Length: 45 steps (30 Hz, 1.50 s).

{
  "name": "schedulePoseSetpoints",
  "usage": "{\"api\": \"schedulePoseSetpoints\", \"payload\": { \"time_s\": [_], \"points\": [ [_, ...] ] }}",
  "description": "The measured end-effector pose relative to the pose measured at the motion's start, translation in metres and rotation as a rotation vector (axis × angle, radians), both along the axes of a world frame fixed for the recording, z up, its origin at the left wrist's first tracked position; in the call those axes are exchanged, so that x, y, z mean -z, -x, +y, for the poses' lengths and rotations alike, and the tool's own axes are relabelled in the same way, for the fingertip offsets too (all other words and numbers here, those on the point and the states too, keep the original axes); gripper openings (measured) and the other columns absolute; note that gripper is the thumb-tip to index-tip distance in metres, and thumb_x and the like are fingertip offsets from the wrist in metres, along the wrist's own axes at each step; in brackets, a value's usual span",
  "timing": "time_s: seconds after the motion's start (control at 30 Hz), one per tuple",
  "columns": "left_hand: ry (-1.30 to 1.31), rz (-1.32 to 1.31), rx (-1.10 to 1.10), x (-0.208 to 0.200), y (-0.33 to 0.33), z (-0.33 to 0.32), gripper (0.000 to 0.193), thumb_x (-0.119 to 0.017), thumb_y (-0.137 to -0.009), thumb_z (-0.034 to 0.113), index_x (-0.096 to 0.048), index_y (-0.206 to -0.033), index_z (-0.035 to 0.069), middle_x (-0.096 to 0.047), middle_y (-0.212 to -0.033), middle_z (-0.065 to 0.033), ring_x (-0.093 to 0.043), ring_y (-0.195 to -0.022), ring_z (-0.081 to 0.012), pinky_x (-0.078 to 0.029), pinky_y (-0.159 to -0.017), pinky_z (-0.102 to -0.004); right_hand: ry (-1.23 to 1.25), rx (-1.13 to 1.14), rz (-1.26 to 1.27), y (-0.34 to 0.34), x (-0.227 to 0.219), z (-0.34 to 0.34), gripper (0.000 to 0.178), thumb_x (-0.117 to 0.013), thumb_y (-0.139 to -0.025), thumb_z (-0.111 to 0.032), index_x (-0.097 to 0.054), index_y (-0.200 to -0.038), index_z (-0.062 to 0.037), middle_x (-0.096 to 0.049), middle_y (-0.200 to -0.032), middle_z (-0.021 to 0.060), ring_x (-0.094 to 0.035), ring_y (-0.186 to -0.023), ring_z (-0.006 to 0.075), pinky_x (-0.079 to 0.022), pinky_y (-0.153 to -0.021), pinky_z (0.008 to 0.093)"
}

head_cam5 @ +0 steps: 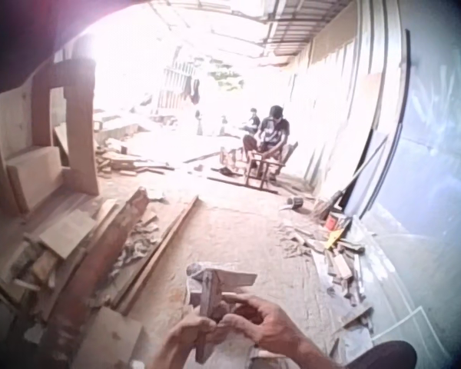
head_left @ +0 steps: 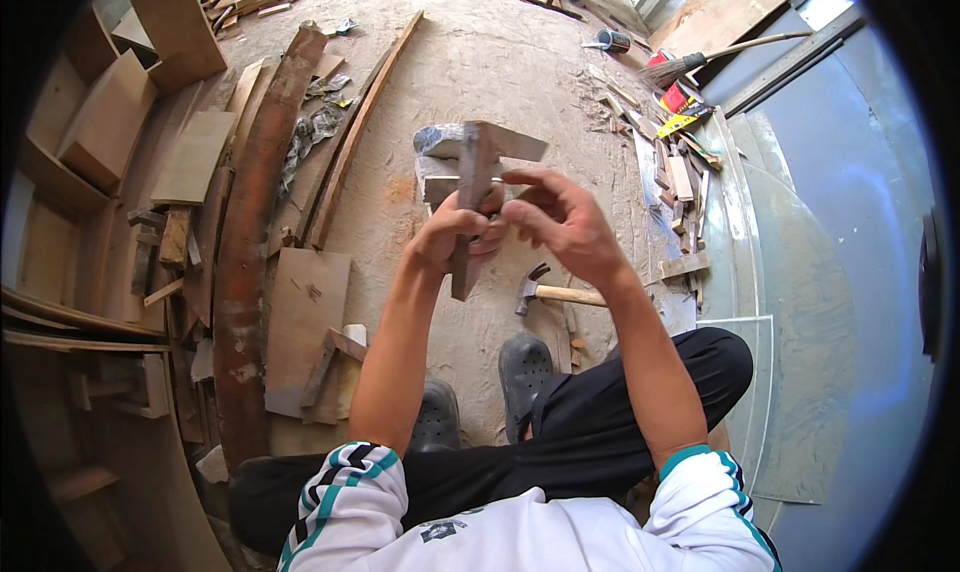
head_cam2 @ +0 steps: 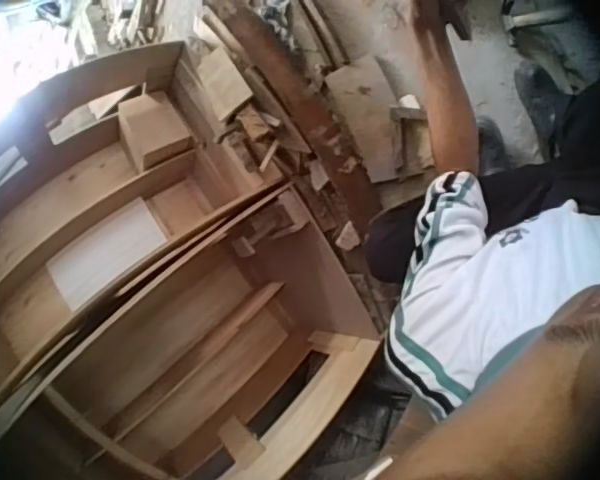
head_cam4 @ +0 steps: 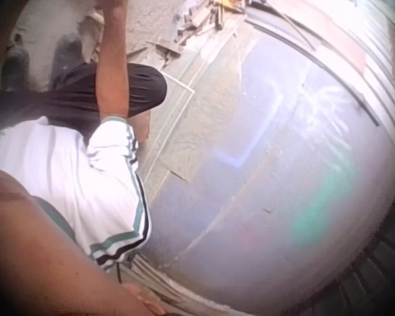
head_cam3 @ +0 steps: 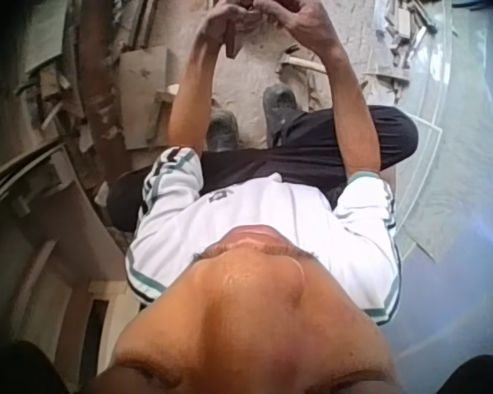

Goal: The person sits on the floor and uses a hammer and chisel to split small wooden pieces placed on a stone block. They repeatedly position the chisel, strike it with the hammer, and separate the wood into smaller parts.

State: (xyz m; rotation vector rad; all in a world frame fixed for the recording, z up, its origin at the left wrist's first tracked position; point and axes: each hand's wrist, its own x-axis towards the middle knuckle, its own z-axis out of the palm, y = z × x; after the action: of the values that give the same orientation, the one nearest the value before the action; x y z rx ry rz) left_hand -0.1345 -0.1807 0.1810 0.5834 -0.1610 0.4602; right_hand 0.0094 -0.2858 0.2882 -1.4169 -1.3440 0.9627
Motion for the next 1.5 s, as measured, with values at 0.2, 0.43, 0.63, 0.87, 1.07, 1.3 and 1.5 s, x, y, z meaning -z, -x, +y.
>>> {"api": "schedulePoseSetpoints", "payload": {
  "time_s": [0.2, 0.43, 0.63, 0.87, 1.07, 1.3, 1.5],
  "points": [
    [-0.133, 0.444, -0.234, -0.013, -0.027, -0.020, 0.013, -0.066, -0.082, 0.013, -0.063, -0.092, 0.004, -0.060, -0.077, -0.0017, -0.052, -0.058, -0.0076, -0.042, -0.051, -0.0243, 0.180, 0.256, 0.093, -0.014, 0.022, -0.004, 0.029, -0.075, -0.093, -0.023, -0.069, -0.108, 0.0005, -0.071, -0.084, 0.0047, -0.064, -0.073, 0.0098, -0.050, -0.064, 0.0250],
    [-0.083, 0.517, -0.294, 0.007, -0.049, -0.039, 0.012, -0.066, -0.087, 0.018, -0.060, -0.085, 0.008, -0.057, -0.074, 0.0007, -0.051, -0.058, -0.0067, -0.041, -0.052, -0.0243, 0.346, 0.318, 0.202, -0.034, 0.055, -0.013, 0.029, -0.070, -0.096, -0.031, -0.064, -0.097, -0.0019, -0.069, -0.082, 0.0058, -0.064, -0.069, 0.0133, -0.050, -0.063, 0.0275],
    [0.186, 0.745, -0.453, 0.034, -0.083, -0.056, 0.016, -0.068, -0.090, 0.022, -0.059, -0.086, 0.009, -0.057, -0.073, 0.0003, -0.052, -0.057, -0.0098, -0.044, -0.053, -0.0268, 0.403, 0.501, 0.343, -0.080, 0.087, 0.003, 0.030, -0.059, -0.103, -0.032, -0.059, -0.098, -0.0027, -0.067, -0.088, 0.0080, -0.064, -0.070, 0.0152, -0.054, -0.059, 0.0303],
    [0.653, 0.669, -0.230, 0.095, -0.104, -0.037, 0.024, -0.062, -0.095, 0.022, -0.045, -0.081, 0.015, -0.044, -0.067, 0.0031, -0.046, -0.053, -0.0083, -0.042, -0.045, -0.0226, 0.610, 0.500, 0.076, -0.131, 0.115, 0.013, 0.030, -0.060, -0.102, -0.028, -0.060, -0.101, 0.0016, -0.068, -0.082, 0.0082, -0.066, -0.067, 0.0150, -0.055, -0.056, 0.0293],
    [0.654, 0.720, -0.309, 0.121, -0.115, -0.004, 0.024, -0.066, -0.094, 0.022, -0.046, -0.084, 0.014, -0.046, -0.068, 0.0011, -0.050, -0.054, -0.0118, -0.047, -0.047, -0.0257, 0.815, 0.380, -0.418, -0.146, 0.128, 0.018, 0.024, -0.067, -0.096, -0.021, -0.062, -0.101, 0.0015, -0.064, -0.073, 0.0063, -0.062, -0.057, 0.0137, -0.052, -0.049, 0.0293],
    [0.566, 0.768, -0.230, 0.129, -0.119, 0.027, 0.023, -0.059, -0.097, 0.037, -0.051, -0.092, 0.016, -0.052, -0.070, 0.0027, -0.054, -0.059, -0.0123, -0.051, -0.057, -0.0333, 0.828, 0.239, -0.334, -0.118, 0.140, 0.061, 0.025, -0.071, -0.095, -0.021, -0.068, -0.091, 0.0038, -0.063, -0.066, 0.0051, -0.059, -0.052, 0.0125, -0.050, -0.046, 0.0286],
    [0.563, 0.770, -0.114, 0.119, -0.120, 0.034, 0.025, -0.060, -0.095, 0.040, -0.053, -0.095, 0.017, -0.053, -0.071, 0.0033, -0.055, -0.060, -0.0134, -0.046, -0.055, -0.0308, 0.903, 0.176, -0.382, -0.112, 0.138, 0.105, 0.026, -0.074, -0.093, -0.020, -0.070, -0.082, 0.0036, -0.062, -0.066, 0.0040, -0.056, -0.053, 0.0123, -0.048, -0.048, 0.0291]
  ]
}}
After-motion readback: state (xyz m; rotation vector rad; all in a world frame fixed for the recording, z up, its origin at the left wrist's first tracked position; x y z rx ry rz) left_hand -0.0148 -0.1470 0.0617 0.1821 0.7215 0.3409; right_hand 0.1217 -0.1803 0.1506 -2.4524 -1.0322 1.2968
